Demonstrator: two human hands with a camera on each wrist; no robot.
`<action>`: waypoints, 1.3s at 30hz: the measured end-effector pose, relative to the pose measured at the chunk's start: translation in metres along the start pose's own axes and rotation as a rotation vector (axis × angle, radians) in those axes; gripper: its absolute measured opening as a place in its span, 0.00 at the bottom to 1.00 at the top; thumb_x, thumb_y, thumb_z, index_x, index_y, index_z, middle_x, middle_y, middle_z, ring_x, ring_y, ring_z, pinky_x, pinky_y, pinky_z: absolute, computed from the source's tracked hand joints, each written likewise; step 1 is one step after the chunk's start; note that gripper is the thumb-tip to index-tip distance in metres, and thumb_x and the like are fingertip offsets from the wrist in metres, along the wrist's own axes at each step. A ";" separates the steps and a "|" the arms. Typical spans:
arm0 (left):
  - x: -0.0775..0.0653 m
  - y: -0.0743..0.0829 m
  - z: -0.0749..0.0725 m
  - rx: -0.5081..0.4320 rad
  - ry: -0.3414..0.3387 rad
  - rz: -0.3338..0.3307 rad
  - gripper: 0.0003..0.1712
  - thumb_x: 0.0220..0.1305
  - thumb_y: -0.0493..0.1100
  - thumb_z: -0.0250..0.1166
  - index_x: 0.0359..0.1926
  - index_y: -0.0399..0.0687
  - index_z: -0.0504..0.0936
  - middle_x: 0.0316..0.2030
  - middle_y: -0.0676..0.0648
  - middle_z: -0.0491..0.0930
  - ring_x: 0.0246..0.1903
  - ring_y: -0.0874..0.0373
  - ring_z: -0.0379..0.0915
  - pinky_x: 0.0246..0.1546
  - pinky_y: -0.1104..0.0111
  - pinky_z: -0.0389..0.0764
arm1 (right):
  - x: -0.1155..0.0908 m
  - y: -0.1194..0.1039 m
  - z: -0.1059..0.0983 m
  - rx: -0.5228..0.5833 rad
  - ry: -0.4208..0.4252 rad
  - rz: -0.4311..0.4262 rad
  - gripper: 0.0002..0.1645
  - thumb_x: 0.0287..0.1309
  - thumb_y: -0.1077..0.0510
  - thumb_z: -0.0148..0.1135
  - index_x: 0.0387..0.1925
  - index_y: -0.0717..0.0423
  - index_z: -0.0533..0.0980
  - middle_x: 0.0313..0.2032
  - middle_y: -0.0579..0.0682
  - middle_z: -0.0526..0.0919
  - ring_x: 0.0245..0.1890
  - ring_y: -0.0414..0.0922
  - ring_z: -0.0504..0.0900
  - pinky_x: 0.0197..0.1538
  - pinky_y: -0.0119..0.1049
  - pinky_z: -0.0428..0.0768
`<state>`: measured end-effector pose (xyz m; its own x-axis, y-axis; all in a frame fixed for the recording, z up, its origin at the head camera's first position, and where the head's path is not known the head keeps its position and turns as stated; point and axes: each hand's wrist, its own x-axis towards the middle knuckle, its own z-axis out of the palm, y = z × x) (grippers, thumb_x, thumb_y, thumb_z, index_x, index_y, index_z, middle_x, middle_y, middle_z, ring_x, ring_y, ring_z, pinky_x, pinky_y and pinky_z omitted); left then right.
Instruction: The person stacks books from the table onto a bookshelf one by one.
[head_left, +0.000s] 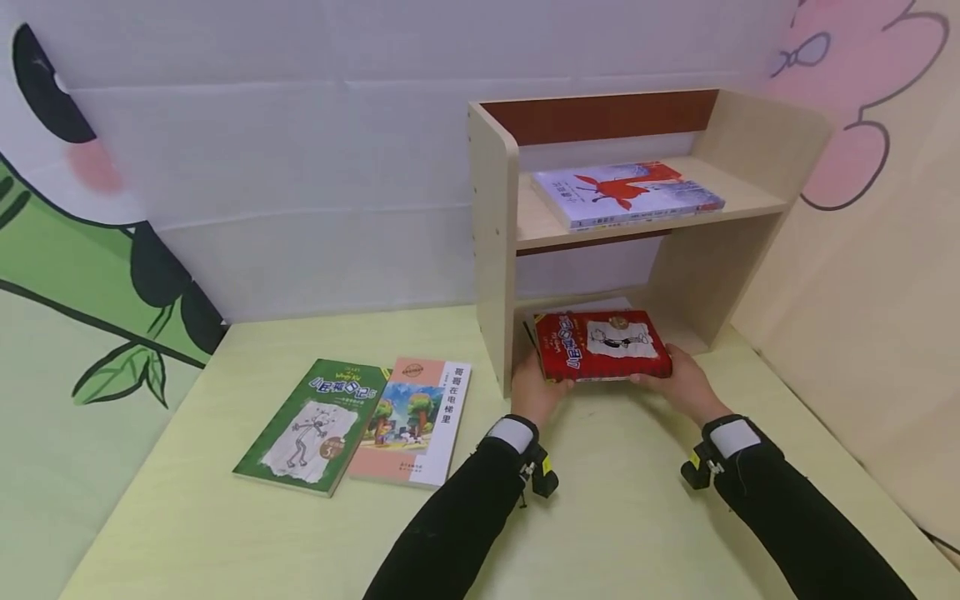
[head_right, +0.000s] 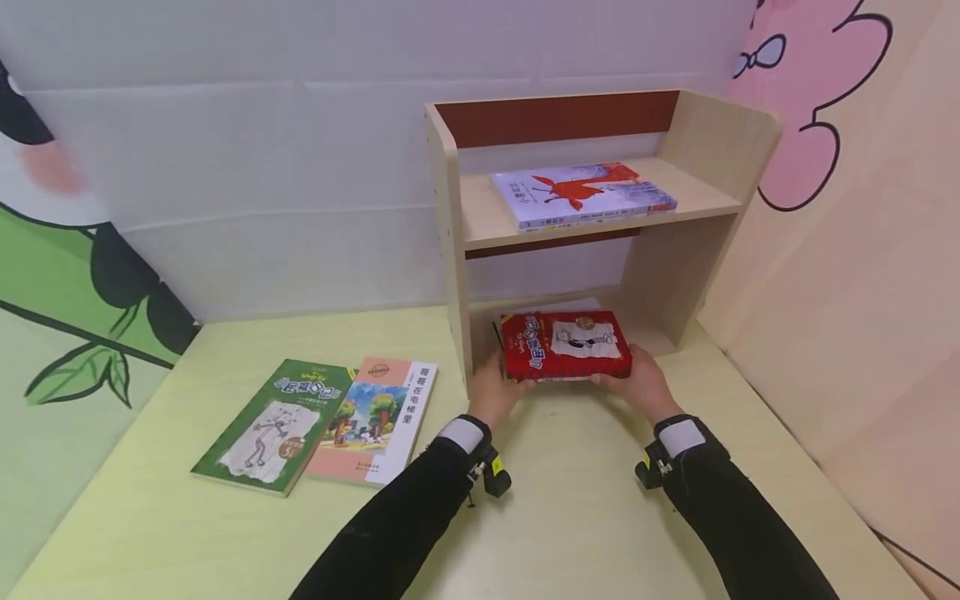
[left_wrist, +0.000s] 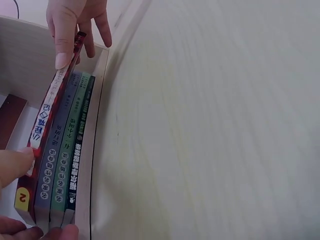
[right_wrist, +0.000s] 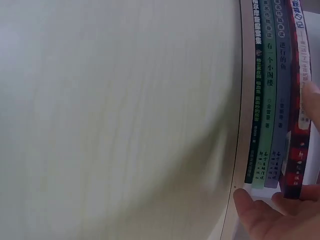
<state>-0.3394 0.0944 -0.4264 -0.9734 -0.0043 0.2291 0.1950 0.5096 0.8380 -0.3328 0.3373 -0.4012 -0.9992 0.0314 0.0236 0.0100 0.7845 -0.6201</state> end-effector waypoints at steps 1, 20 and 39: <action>0.001 -0.001 0.001 0.007 -0.008 -0.001 0.34 0.47 0.47 0.73 0.54 0.44 0.70 0.46 0.45 0.77 0.49 0.50 0.70 0.49 0.57 0.73 | 0.001 0.000 0.001 -0.011 0.004 -0.005 0.62 0.47 0.34 0.63 0.65 0.73 0.48 0.60 0.72 0.59 0.57 0.66 0.60 0.57 0.61 0.61; 0.009 0.005 0.007 0.168 0.020 -0.017 0.25 0.49 0.50 0.71 0.45 0.41 0.77 0.38 0.46 0.82 0.37 0.53 0.78 0.35 0.63 0.78 | 0.016 0.002 -0.002 -0.091 0.026 -0.044 0.56 0.50 0.31 0.57 0.65 0.68 0.53 0.58 0.70 0.64 0.54 0.65 0.64 0.56 0.60 0.64; 0.020 0.006 0.009 0.388 0.099 -0.021 0.20 0.47 0.57 0.70 0.30 0.45 0.83 0.21 0.48 0.81 0.23 0.53 0.77 0.16 0.66 0.71 | 0.037 0.011 0.002 -0.109 0.191 -0.172 0.51 0.44 0.35 0.65 0.65 0.56 0.61 0.56 0.65 0.68 0.53 0.62 0.66 0.54 0.59 0.65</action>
<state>-0.3589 0.1048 -0.4211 -0.9568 -0.0914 0.2760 0.0966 0.7954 0.5983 -0.3695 0.3458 -0.4088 -0.9615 -0.0002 0.2749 -0.1448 0.8503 -0.5060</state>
